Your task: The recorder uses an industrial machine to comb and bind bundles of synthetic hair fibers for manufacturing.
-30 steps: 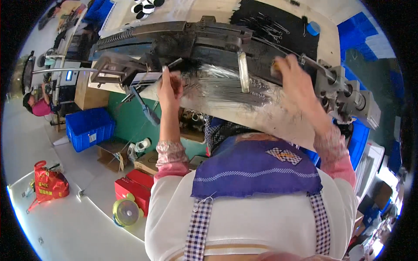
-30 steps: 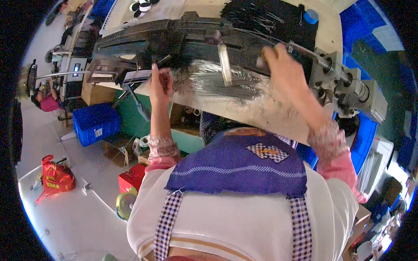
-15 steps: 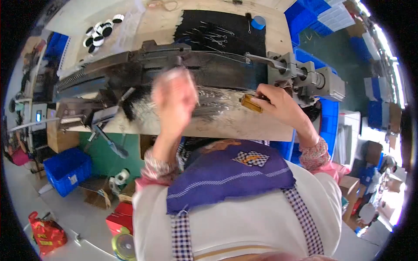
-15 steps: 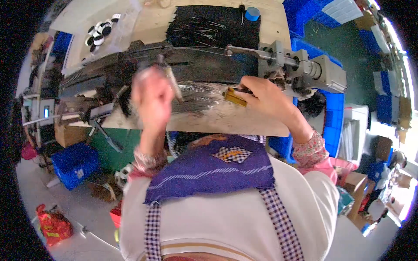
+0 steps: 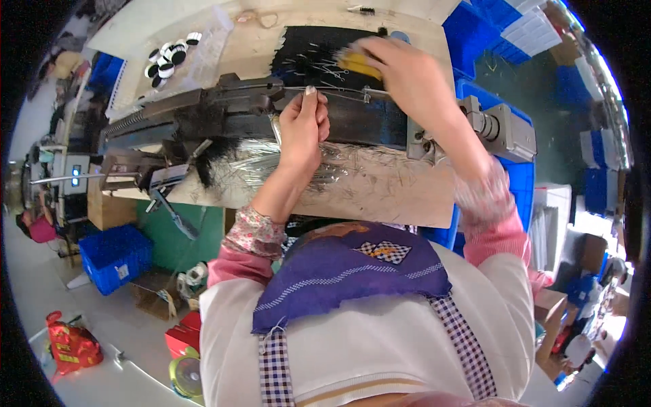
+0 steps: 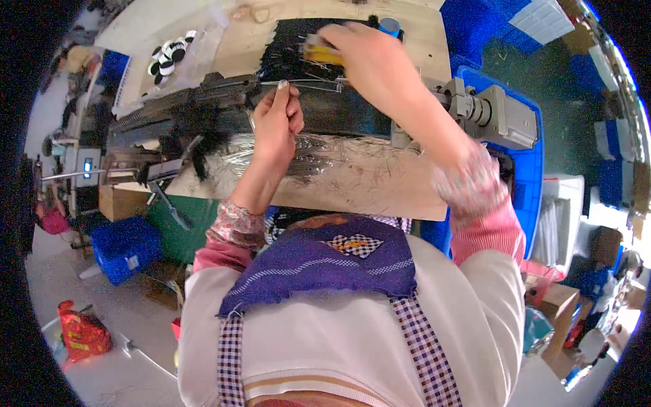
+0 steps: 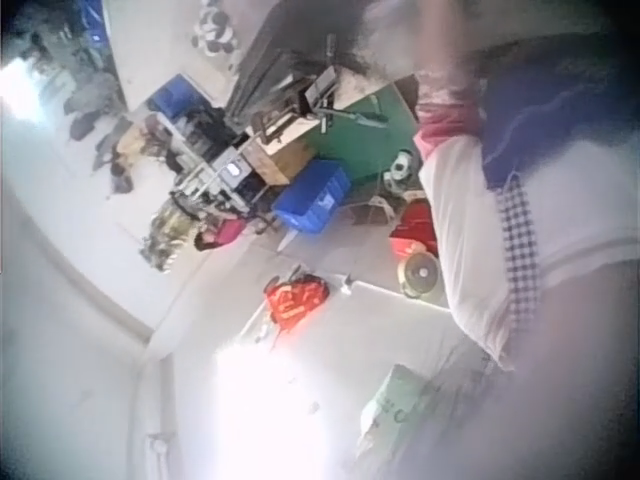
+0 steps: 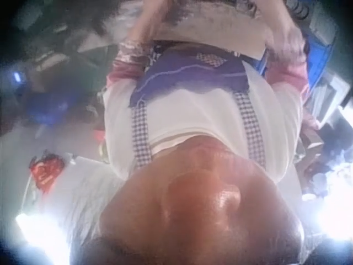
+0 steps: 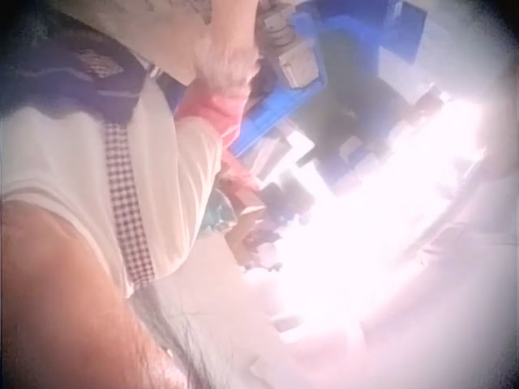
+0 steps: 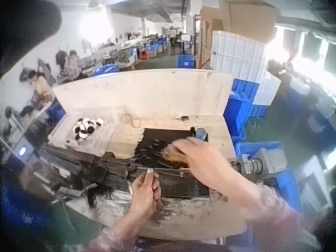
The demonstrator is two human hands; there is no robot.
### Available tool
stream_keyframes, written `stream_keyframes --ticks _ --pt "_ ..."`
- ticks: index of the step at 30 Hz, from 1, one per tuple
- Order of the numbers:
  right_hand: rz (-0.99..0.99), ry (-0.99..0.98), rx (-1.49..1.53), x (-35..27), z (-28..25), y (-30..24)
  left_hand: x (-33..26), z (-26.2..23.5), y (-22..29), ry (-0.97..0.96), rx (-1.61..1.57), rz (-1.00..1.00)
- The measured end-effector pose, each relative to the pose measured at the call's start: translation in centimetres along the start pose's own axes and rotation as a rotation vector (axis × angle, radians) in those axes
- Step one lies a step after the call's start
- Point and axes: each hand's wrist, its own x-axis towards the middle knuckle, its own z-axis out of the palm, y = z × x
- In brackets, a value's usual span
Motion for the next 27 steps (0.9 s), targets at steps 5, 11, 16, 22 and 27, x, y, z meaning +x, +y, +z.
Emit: stream_keyframes --ticks 5,11,16,22,27 --pt "0.075 -0.672 0.241 2.6 5.5 1.2 -0.3 0.9 -0.3 0.039 0.007 -0.056" --pt "0.390 -0.681 0.711 2.7 4.7 1.6 -0.6 0.8 0.1 0.035 -0.075 -0.028" --pt "0.589 -0.817 0.825 4.5 3.6 2.1 0.4 0.1 -0.1 -0.047 0.038 -0.104" --pt "0.314 -0.764 0.524 6.3 1.7 1.3 -0.8 1.6 0.1 -0.377 -0.282 -0.022" --pt "0.409 -0.824 0.554 5.1 2.1 1.7 -1.0 0.8 0.1 -0.333 -0.360 -0.142"
